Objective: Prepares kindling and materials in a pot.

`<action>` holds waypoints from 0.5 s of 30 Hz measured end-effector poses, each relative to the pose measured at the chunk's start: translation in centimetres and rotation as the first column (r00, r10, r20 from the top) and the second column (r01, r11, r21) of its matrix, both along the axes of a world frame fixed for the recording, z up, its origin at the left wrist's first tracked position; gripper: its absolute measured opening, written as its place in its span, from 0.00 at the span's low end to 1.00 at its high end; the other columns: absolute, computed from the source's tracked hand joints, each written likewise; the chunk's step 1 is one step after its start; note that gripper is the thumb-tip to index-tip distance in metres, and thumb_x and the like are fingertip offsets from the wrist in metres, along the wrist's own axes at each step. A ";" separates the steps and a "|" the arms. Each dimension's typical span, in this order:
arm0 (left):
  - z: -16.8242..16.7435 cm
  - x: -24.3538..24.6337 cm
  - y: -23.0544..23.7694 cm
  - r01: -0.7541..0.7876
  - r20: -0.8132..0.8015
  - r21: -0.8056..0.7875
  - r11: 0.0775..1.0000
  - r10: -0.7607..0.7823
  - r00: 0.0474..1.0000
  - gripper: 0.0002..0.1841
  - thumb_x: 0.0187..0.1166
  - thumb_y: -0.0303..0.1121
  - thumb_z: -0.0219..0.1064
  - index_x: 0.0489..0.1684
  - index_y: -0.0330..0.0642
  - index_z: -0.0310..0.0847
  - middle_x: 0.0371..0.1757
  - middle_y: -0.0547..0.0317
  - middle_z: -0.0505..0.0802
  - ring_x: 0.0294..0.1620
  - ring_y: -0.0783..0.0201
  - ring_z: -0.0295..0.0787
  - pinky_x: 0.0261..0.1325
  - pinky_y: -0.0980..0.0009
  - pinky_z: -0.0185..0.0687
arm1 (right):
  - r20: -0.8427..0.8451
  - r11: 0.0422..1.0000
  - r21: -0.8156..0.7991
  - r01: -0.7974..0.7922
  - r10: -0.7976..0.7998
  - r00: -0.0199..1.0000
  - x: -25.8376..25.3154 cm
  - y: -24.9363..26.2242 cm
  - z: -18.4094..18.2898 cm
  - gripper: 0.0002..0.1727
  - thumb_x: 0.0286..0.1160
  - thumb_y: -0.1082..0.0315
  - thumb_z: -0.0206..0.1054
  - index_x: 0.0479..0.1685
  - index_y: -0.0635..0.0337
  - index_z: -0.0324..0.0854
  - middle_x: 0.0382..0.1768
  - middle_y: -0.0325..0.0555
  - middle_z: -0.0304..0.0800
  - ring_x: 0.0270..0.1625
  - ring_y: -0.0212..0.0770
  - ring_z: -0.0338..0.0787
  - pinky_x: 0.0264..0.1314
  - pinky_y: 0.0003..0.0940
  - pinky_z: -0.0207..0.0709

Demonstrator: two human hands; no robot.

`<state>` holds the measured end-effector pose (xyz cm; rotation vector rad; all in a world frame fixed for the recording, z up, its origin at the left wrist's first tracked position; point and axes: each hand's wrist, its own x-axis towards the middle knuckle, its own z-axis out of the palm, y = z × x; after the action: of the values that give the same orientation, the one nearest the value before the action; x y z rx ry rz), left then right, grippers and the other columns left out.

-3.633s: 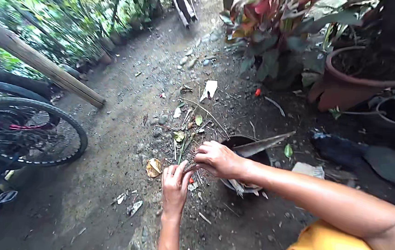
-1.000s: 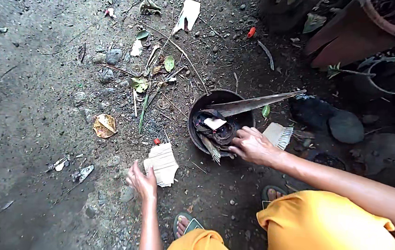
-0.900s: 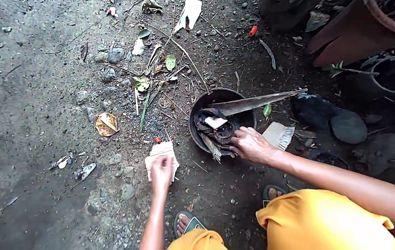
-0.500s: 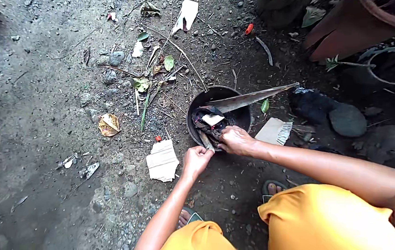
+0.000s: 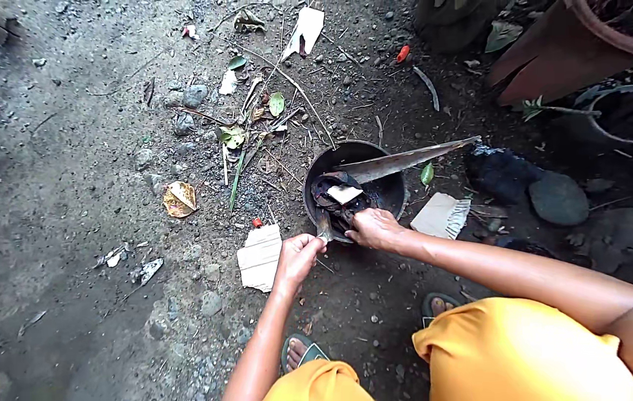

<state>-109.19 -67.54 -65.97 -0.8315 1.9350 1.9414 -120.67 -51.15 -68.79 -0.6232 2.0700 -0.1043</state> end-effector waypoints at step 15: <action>0.8 1.4 -0.2 -0.010 -0.063 0.000 1.000 0.010 0.998 0.15 0.79 0.22 0.59 0.19 0.45 0.81 0.18 0.74 0.84 0.17 0.82 0.73 0.26 0.83 0.72 | 0.066 0.873 -0.325 0.363 -0.362 0.930 -5.1 6.5 3.7 0.08 0.76 0.71 0.73 0.28 0.62 0.89 0.23 0.46 0.83 0.29 0.41 0.79 0.37 0.48 0.71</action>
<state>-107.78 -67.70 -65.12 -0.7898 1.9700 1.9962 -125.74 -44.70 -65.06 -0.4204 2.1632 -0.6856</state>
